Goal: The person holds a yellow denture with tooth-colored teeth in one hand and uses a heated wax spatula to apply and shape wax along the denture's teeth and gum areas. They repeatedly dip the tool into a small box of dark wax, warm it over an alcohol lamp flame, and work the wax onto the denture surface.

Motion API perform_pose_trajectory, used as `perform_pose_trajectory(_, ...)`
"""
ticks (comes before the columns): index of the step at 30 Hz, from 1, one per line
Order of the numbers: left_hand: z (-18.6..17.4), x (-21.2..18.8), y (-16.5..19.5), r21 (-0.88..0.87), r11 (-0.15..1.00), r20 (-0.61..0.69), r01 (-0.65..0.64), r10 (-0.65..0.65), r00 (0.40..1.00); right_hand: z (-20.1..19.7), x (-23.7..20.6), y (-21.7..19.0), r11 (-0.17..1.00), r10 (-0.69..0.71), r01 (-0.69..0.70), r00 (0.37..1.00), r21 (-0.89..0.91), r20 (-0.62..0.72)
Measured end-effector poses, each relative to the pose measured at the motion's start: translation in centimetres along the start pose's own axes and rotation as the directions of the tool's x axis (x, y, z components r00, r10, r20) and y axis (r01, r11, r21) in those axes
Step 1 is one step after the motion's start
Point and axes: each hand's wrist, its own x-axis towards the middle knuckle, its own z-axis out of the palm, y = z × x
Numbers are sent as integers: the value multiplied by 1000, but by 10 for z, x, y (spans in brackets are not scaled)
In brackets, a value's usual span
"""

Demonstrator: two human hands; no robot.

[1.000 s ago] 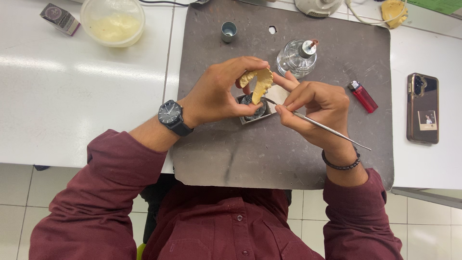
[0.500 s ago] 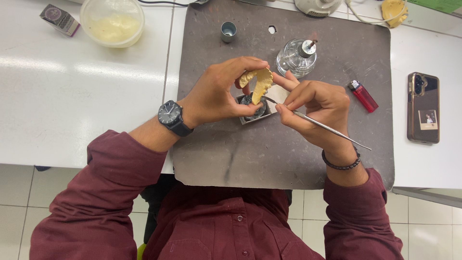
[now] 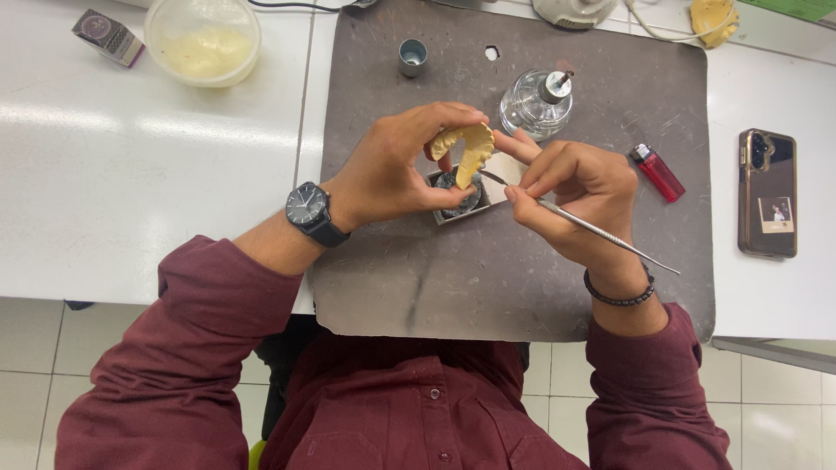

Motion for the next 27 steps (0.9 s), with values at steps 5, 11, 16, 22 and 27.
perform_pose_trajectory(5, -1, 0, 2, -44, 999, 3, 23, -23, 1000, -2, -5, 3, 1000, 1, 0, 999, 26, -54)
perform_pose_trajectory(11, -3, 1, 5, -65, 997, -43, 42, -45, 998, -20, -10, 21, 999, -50, 49, 905, -14, -422)
perform_pose_trajectory(16, -8, 4, 5, -235, 971, -70, 49, -67, 995, -38, -3, 28, 997, -70, 35, 834, -74, -547)
perform_pose_trajectory(22, -13, 8, 7, -307, 946, -74, 104, -132, 988, -44, 8, 26, 999, -17, 31, 808, 13, -589)
perform_pose_trajectory(27, -12, 7, 10, -287, 943, -86, 166, -198, 976, -50, 0, 33, 996, -25, -31, 825, -89, -564)
